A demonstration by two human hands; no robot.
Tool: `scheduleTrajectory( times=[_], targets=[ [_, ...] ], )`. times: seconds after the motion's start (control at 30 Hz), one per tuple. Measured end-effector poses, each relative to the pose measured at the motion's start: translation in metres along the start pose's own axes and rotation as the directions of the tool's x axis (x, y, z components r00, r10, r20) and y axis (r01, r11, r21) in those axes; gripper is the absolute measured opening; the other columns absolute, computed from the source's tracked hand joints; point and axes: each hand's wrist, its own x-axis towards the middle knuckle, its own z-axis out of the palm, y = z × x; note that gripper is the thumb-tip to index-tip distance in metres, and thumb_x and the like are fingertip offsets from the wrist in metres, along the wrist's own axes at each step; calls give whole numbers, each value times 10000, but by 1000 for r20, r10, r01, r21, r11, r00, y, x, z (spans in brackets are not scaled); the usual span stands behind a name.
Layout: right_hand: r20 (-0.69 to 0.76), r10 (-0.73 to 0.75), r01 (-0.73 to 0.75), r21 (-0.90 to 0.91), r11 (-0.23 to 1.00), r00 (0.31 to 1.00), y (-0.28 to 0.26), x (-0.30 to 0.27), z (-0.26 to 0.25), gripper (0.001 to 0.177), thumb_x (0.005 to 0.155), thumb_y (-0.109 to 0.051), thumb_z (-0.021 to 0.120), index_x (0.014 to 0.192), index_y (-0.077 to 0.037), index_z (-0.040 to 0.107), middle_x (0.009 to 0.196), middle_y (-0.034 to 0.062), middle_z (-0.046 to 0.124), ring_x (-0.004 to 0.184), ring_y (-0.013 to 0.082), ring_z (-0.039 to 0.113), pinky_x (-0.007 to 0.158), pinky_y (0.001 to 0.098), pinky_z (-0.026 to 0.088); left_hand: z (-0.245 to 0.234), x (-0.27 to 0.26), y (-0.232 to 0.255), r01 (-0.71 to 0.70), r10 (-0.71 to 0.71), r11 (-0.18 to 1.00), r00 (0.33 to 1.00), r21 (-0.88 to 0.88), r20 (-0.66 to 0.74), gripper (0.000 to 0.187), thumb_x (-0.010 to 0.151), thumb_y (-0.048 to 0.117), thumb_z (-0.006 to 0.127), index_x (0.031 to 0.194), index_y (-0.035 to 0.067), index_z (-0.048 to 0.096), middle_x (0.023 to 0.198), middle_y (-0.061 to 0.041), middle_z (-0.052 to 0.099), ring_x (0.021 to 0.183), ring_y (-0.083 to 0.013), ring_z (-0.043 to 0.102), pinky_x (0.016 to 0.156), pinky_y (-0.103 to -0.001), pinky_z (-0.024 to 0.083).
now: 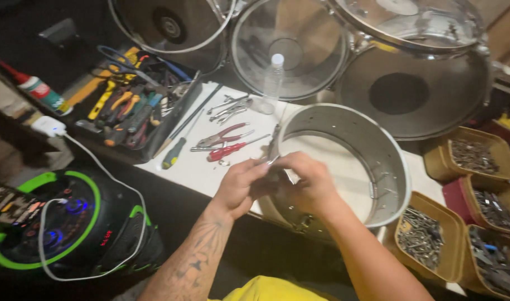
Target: The person is repairing a snare drum by attaching a metal bracket to the drum shell. They use a screwdriver to tighten the screws and secure the bracket in place.
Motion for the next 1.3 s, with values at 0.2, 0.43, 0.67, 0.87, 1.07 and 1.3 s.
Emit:
scheduleTrajectory(
  times=[0.2, 0.43, 0.67, 0.87, 1.07, 1.3],
  targets=[
    [306, 69, -109, 114, 988, 949, -4, -4, 73, 272, 688, -19, 800, 946, -86, 742, 803, 145, 752, 817, 388, 742, 767, 494, 587, -90, -15, 0, -35, 28, 999, 988, -38, -153, 174, 956, 162, 712, 1011, -2, 701, 967, -193, 737, 944, -374, 737, 905, -568, 594],
    [309, 430, -501, 205, 841, 848, -4, -13, 130, 199, 769, -66, 786, 967, -47, 786, 817, 185, 792, 817, 346, 782, 754, 433, 593, -127, -33, 5, -96, 65, 988, 968, -122, -241, 122, 937, 75, 708, 1016, -16, 694, 1035, -243, 750, 980, -406, 739, 920, -580, 592],
    [484, 494, -570, 14, 821, 723, 5, -12, 152, 215, 831, -197, 779, 963, -29, 804, 871, 174, 798, 839, 338, 786, 765, 391, 598, -145, -25, 4, -136, 120, 990, 955, -41, -271, 72, 911, 20, 731, 967, -18, 706, 925, -204, 766, 895, -333, 759, 860, -466, 621],
    [472, 241, -305, 62, 950, 848, 29, -25, 158, 149, 761, -135, 811, 887, -61, 782, 863, 144, 765, 817, 366, 764, 722, 424, 605, -130, -27, 13, -82, 76, 997, 948, -5, -309, 71, 899, 63, 772, 958, 51, 735, 832, -61, 732, 789, -193, 726, 684, -280, 596],
    [439, 223, -230, -37, 972, 871, 48, -45, 168, 133, 783, -145, 797, 909, -102, 788, 915, 114, 753, 824, 357, 760, 713, 430, 615, -165, -8, -5, -56, 36, 997, 952, -59, -304, 64, 919, 79, 742, 932, 19, 727, 864, -189, 764, 777, -315, 757, 732, -436, 633],
    [582, 413, -179, -417, 891, 700, 48, -40, 179, 180, 844, -152, 717, 997, -105, 800, 964, 96, 755, 869, 301, 767, 732, 395, 629, -188, -11, 9, -134, 91, 987, 928, -94, -360, 40, 921, 91, 723, 917, 51, 719, 814, -187, 757, 732, -334, 764, 746, -480, 657]
  ],
)
